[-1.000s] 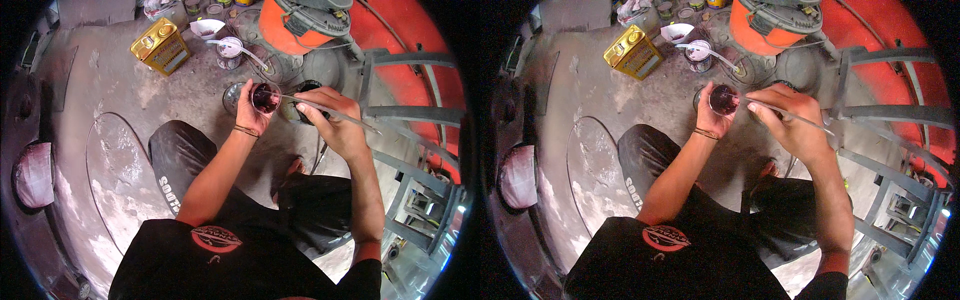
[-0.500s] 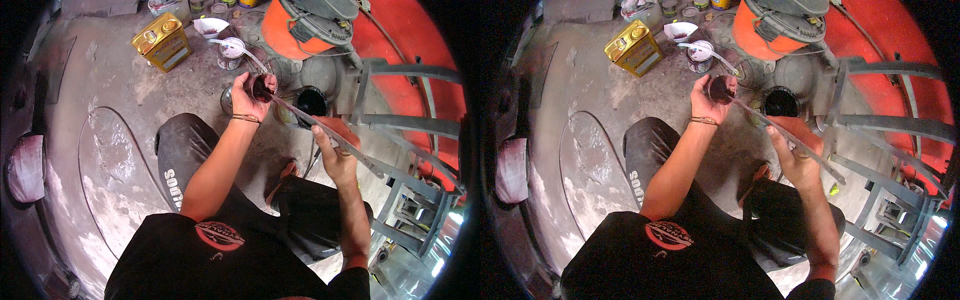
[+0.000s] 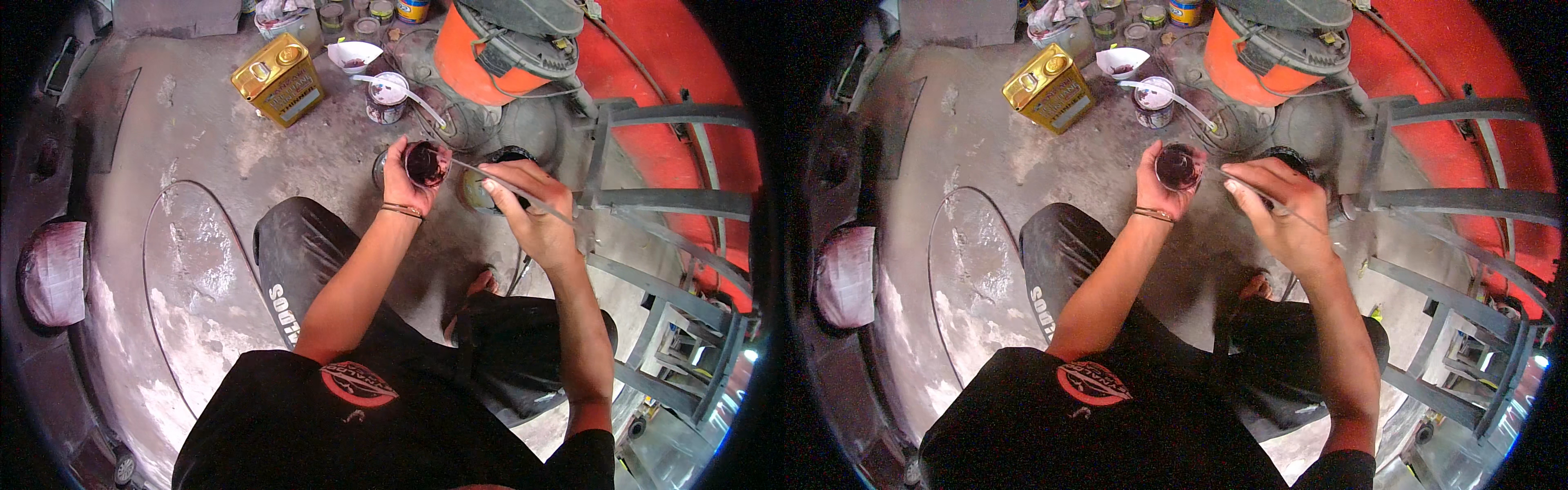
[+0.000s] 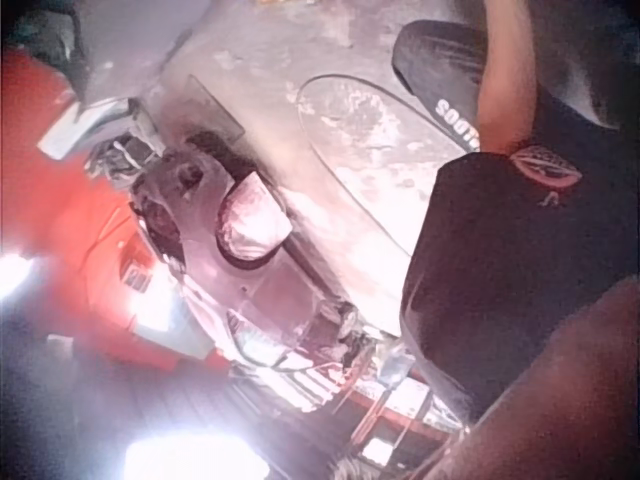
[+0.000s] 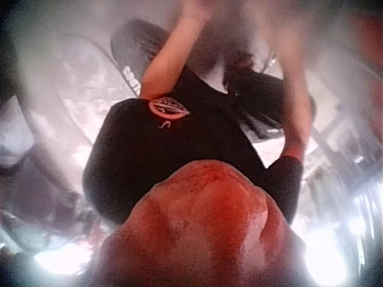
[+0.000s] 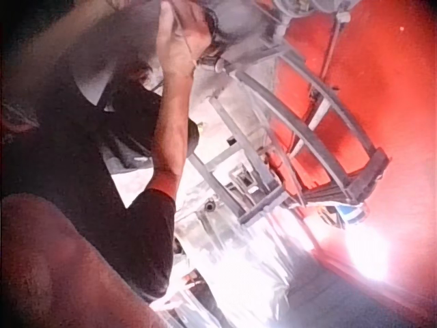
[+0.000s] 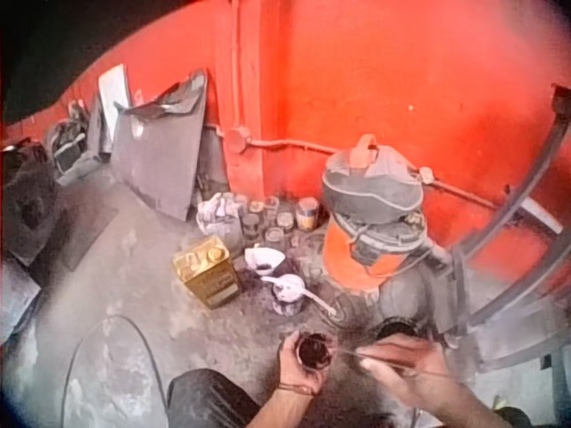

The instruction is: The person pours dark paint from a can into a small cup, then uses a flat metal strip to stir and scrape the paint. They repeatedly dip the strip into the paint and check the color against a maroon car hood and door.

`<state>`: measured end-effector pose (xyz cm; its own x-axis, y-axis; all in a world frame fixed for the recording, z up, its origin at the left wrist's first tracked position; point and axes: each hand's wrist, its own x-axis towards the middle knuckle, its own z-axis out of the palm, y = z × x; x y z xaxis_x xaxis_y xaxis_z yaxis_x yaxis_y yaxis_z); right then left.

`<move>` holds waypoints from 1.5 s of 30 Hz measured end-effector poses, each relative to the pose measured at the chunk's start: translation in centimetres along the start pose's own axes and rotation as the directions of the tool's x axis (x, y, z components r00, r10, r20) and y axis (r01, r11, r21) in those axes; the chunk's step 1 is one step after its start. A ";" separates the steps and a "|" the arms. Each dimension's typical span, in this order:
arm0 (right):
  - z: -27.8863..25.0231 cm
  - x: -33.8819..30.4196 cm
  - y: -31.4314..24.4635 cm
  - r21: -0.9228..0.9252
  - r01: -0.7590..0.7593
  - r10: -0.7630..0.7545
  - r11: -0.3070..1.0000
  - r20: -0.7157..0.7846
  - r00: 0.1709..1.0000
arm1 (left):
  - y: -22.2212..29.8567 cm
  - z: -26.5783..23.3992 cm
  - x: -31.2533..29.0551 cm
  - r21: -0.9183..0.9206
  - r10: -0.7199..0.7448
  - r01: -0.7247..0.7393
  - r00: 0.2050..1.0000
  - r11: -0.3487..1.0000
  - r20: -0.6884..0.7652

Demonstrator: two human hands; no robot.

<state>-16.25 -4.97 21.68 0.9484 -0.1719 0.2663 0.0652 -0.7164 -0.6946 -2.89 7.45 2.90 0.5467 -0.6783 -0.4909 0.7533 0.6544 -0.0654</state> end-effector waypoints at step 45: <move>1.6 -1.2 -0.7 -0.034 -0.080 0.082 0.996 0.053 0.995 | -2.2 -1.3 0.4 0.124 -0.041 0.058 0.989 0.991 -0.139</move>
<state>-16.96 -3.23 20.78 0.9656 -0.1941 0.1729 -0.0216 -0.7228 -0.6907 -4.82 6.23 1.73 0.4596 -0.6514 -0.6037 0.8232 0.5675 0.0143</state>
